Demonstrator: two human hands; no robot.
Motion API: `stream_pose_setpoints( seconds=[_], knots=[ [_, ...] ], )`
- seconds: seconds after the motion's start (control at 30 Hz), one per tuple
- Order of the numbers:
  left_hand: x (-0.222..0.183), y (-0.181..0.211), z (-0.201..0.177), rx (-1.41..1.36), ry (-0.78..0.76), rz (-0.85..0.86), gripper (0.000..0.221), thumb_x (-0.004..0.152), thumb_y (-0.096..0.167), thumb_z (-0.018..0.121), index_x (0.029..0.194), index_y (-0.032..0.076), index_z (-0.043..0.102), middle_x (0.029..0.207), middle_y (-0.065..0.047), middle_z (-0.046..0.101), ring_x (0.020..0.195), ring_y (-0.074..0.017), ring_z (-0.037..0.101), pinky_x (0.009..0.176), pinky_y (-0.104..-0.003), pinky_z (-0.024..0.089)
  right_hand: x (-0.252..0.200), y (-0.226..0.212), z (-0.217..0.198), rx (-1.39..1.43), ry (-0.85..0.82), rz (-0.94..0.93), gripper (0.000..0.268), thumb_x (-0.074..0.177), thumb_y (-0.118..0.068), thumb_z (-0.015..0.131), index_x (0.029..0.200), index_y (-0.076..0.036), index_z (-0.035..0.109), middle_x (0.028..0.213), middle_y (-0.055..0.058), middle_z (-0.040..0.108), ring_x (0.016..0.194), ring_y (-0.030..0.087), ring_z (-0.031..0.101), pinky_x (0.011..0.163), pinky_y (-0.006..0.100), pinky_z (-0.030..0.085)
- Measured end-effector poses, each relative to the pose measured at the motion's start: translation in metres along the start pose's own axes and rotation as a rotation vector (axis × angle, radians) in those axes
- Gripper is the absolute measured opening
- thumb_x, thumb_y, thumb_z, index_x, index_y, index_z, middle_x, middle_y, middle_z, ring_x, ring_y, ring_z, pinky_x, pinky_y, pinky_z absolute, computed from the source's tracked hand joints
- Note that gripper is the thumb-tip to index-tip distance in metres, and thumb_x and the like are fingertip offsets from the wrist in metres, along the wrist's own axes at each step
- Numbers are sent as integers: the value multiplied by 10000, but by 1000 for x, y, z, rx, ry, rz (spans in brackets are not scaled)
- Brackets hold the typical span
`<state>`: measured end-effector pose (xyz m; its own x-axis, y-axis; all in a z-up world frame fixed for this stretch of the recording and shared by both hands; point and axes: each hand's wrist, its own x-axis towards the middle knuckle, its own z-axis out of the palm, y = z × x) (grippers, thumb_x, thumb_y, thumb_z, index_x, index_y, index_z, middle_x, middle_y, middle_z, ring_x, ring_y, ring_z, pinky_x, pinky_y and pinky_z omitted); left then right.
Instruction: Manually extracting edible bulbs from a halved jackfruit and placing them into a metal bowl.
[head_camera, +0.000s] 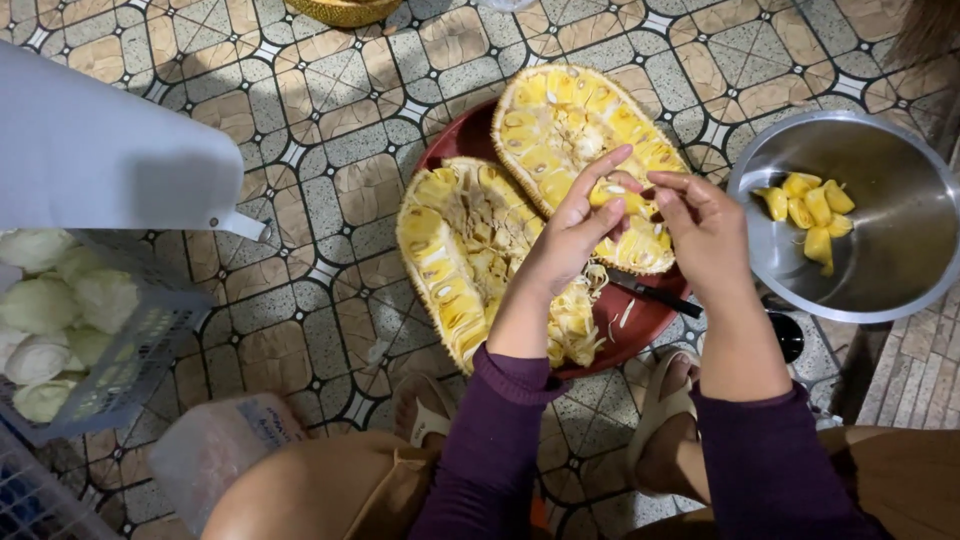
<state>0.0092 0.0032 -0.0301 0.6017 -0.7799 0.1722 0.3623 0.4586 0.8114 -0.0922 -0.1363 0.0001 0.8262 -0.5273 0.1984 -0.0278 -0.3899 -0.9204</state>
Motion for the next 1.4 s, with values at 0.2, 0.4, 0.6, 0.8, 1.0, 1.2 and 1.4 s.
stream_pose_setpoints(
  seconds=[0.2,0.4,0.6,0.8,1.0,1.2,1.4],
  knots=[
    [4,3,9,81,57,122,526,1071,-3,462,1581,64,356,1426,-201,511,1140,-249,611,1036,-384,482,-3,-1,7,137,-16,-20,244,978,9,756,1218,-30,736,999,89,739,853,103,684,746,221,566],
    [7,-24,4,99,182,159,440,1059,46,487,1481,40,365,1274,-169,520,972,-202,577,920,-343,491,-7,-9,9,56,25,-121,116,1005,38,754,1111,-10,766,996,120,762,958,83,632,868,275,544],
    [16,-51,-2,-31,267,126,201,1104,195,461,1286,111,445,1139,-91,546,732,-86,549,636,-234,426,-3,13,12,-169,99,-239,77,976,-3,806,1037,-50,812,822,100,743,802,212,725,721,318,545],
    [13,-62,20,-36,460,57,162,1109,223,441,1259,164,425,1088,-16,569,725,-28,550,628,-152,444,-4,36,19,-237,250,-154,65,973,-7,670,979,-14,735,800,159,715,770,259,686,724,428,534],
    [12,-34,20,-135,478,-75,202,1129,252,411,1296,142,441,989,-61,571,596,-92,530,493,-212,440,-3,112,19,-352,164,107,111,937,-58,698,1000,-122,764,805,117,720,796,323,721,708,414,566],
    [11,-39,13,202,542,-154,225,1077,345,455,1180,149,498,934,-44,531,591,-95,505,467,-186,356,-6,71,12,-212,22,37,150,1038,-10,658,1141,-17,767,949,233,722,963,368,698,826,492,526],
    [5,-36,26,319,15,-424,766,913,736,178,1437,254,462,1621,-203,381,1414,-355,456,990,-483,523,3,38,9,50,-113,484,556,883,189,451,1183,-224,672,1468,76,607,1419,264,510,1206,436,407]
  ],
)
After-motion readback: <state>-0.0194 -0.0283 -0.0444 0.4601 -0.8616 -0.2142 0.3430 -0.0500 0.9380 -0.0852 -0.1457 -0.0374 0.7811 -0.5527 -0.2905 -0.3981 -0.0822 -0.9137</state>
